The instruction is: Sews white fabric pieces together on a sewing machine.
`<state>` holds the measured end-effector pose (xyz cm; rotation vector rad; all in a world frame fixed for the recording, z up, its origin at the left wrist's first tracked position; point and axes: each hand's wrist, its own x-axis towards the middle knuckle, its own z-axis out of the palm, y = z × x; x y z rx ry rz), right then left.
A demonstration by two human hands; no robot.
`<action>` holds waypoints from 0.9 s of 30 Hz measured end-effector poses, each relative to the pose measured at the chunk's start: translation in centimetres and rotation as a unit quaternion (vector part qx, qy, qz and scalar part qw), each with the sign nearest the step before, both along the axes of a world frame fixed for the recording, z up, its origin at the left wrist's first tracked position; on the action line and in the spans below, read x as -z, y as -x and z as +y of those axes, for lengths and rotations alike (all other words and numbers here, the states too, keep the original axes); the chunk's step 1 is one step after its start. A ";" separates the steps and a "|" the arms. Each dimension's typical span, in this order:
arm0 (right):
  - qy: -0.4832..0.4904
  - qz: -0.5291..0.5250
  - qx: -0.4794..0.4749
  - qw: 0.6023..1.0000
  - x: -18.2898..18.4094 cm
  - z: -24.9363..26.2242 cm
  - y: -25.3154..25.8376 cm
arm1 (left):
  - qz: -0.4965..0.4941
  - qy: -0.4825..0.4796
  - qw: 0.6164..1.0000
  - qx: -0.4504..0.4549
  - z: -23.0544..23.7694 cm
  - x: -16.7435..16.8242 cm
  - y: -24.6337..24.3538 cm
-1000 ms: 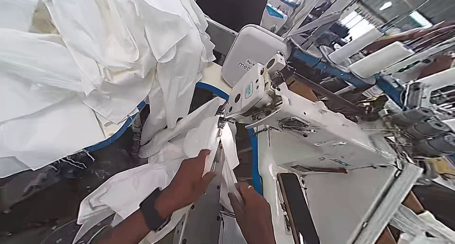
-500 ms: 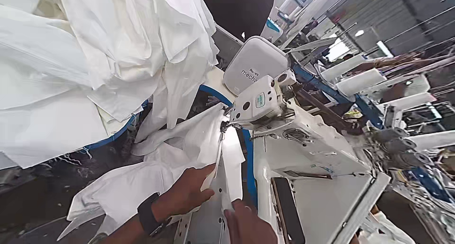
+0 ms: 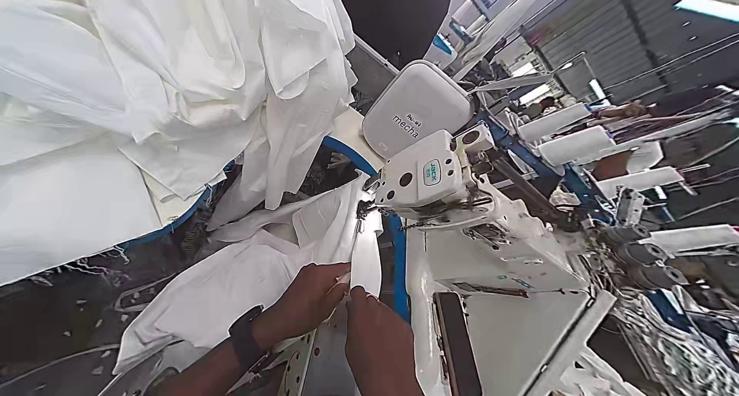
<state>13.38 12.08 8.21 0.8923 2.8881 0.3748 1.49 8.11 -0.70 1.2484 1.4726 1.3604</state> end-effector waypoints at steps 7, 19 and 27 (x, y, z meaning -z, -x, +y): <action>0.162 -0.055 0.139 0.975 1.6 4.1 -3.1 | 0.008 0.111 0.992 0.054 -3.8 -1.3 1.4; 0.382 0.158 -0.025 0.910 -0.6 2.2 -10.9 | 0.078 -0.079 0.984 -0.142 -6.2 1.2 -6.3; 0.121 0.005 -0.060 0.991 -0.8 -2.1 -5.0 | 0.092 -0.055 0.979 -0.171 -3.5 1.6 -5.3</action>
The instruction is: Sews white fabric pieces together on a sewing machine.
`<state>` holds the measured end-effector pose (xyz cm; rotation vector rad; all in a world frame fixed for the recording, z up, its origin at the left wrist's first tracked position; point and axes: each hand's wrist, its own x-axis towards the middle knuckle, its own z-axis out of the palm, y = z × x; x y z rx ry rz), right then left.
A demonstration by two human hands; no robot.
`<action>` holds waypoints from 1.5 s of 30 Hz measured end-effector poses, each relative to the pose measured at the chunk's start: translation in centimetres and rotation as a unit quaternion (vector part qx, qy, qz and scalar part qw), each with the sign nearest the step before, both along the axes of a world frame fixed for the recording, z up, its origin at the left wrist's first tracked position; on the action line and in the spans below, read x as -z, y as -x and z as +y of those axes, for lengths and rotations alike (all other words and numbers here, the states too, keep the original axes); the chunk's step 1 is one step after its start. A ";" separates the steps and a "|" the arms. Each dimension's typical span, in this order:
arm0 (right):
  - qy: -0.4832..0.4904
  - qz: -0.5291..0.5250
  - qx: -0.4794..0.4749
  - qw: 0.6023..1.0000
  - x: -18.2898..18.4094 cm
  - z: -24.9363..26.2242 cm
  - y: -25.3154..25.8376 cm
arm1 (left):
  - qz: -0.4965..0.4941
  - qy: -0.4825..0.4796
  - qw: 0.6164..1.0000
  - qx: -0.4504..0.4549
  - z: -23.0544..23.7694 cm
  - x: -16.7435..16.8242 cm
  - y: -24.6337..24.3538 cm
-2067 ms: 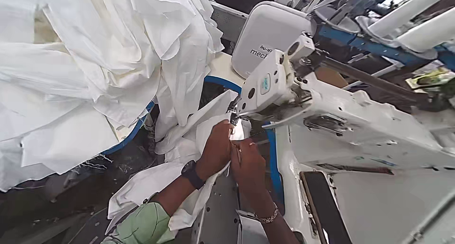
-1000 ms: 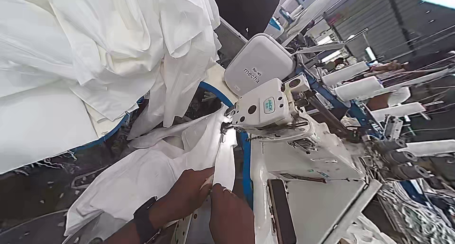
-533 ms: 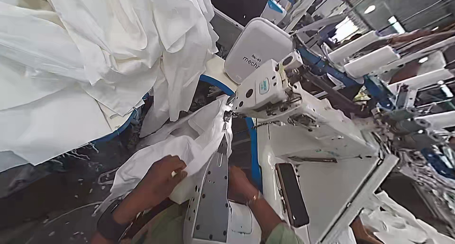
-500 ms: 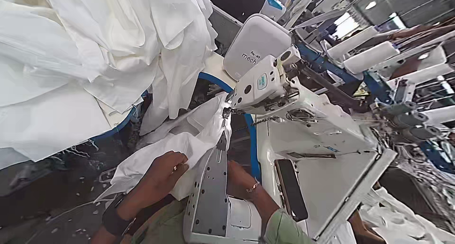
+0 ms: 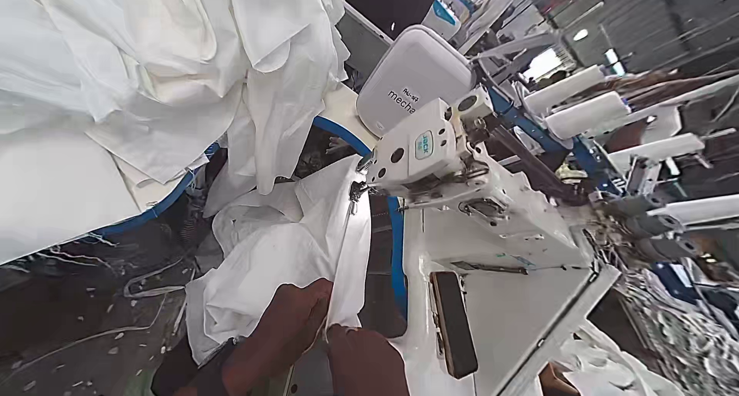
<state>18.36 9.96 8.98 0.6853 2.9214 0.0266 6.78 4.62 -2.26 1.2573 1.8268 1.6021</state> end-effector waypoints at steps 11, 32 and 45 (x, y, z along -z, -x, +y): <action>-0.057 -0.050 0.037 0.996 -1.1 1.3 2.7 | 0.034 -0.050 0.997 -0.037 1.3 -0.1 0.9; 0.001 0.166 -0.075 0.983 2.1 6.9 3.7 | -0.073 0.015 0.989 0.128 3.3 -0.6 4.0; -0.092 0.223 -0.019 0.970 4.5 9.0 4.3 | -0.103 -0.033 0.994 0.004 5.9 0.2 3.0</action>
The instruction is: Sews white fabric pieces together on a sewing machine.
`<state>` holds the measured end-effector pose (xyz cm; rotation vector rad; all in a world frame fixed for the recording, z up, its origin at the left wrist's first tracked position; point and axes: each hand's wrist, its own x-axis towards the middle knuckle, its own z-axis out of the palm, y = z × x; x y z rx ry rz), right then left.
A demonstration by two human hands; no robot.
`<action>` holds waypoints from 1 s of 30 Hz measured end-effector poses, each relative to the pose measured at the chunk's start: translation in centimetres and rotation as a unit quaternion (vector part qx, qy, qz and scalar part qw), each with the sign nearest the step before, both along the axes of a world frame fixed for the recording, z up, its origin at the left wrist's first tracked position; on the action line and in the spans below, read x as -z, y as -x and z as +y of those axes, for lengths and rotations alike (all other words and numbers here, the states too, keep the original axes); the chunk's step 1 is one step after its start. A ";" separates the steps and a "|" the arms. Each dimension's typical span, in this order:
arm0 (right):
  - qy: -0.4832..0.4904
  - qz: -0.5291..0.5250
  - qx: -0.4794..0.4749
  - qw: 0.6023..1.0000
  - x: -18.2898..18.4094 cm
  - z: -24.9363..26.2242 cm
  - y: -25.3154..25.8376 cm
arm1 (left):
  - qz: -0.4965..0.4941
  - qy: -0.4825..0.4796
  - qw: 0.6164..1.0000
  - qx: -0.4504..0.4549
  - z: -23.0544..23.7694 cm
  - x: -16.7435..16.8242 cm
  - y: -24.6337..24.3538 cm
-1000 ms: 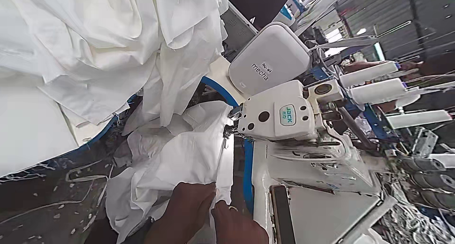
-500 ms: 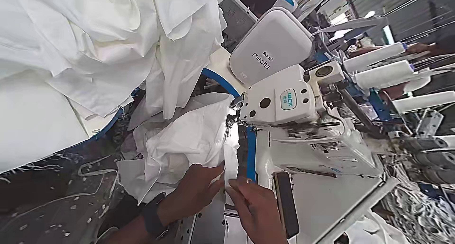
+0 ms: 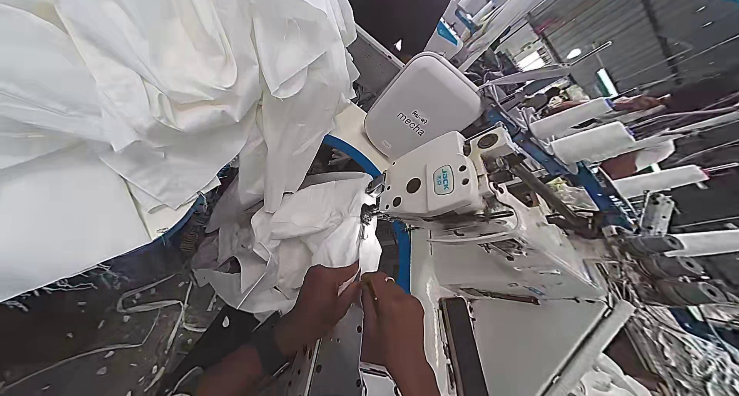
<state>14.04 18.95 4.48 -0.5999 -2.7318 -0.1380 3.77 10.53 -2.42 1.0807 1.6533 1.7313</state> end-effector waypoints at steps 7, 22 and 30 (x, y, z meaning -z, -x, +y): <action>0.275 -0.188 0.080 0.940 0.1 1.5 -4.1 | 0.079 0.024 0.996 -0.035 -2.3 -0.3 -0.3; 0.211 -0.212 0.069 0.952 -4.9 -4.1 -4.7 | 0.073 0.024 0.995 -0.065 -2.5 -0.6 -1.4; 0.207 -0.297 0.109 0.926 -4.8 -5.0 -2.6 | 0.162 0.017 0.984 -0.070 -3.1 -0.1 -1.4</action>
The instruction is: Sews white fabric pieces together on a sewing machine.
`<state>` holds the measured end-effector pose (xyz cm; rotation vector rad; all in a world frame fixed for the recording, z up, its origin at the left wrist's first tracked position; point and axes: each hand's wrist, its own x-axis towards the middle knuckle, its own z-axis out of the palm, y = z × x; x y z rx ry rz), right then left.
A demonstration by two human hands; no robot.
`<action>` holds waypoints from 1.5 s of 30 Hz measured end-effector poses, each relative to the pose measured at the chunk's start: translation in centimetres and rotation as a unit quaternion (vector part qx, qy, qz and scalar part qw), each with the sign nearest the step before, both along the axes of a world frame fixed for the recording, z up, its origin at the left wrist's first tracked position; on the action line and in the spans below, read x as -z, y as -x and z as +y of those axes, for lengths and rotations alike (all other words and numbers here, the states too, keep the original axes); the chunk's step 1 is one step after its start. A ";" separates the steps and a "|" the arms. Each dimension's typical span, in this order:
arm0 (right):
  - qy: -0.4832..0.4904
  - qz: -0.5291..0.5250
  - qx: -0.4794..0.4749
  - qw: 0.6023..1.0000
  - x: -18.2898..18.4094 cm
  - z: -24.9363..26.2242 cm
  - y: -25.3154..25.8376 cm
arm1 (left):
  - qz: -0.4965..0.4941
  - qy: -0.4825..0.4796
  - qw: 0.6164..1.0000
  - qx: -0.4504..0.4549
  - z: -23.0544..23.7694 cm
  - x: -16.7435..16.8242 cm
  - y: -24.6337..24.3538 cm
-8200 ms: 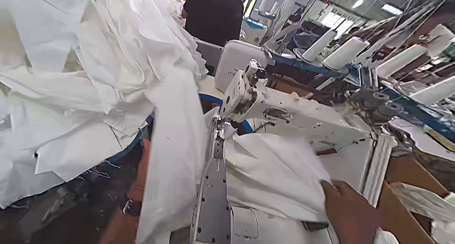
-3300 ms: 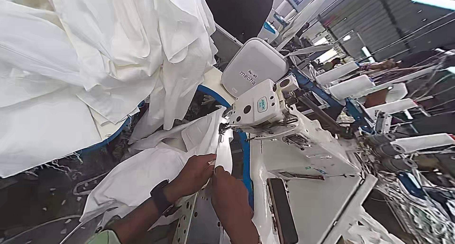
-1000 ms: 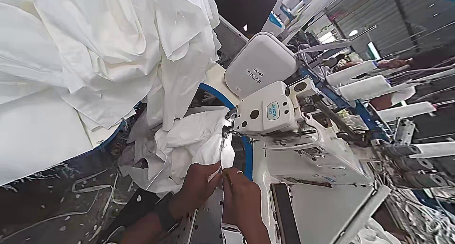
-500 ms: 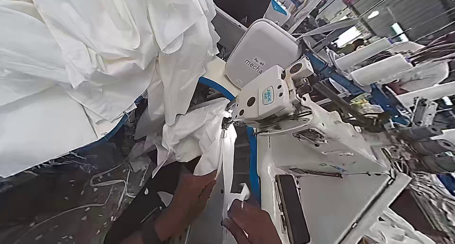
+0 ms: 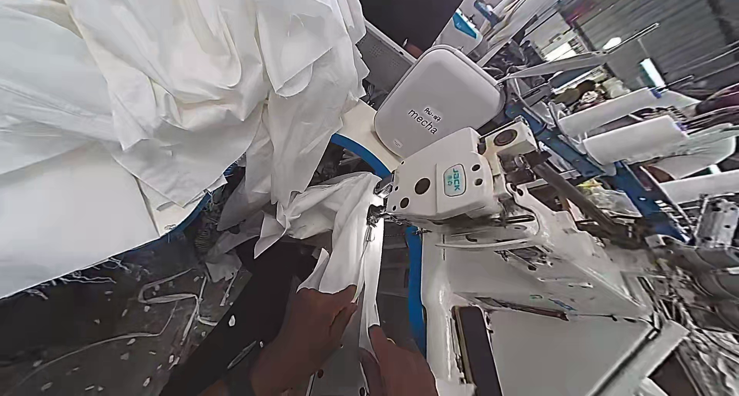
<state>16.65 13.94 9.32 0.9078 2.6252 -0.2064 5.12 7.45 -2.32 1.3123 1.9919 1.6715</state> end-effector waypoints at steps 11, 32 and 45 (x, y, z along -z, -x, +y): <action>-0.016 0.047 -0.028 0.998 -0.2 0.7 -0.2 | -0.012 0.012 0.999 0.028 0.1 -0.3 1.0; -0.309 0.389 -0.136 0.857 6.5 0.3 0.2 | -0.133 -0.001 0.986 0.101 0.4 -0.4 1.1; -0.207 0.514 -0.079 0.829 9.4 4.1 2.5 | 0.042 -0.149 0.984 -0.089 5.5 1.6 1.2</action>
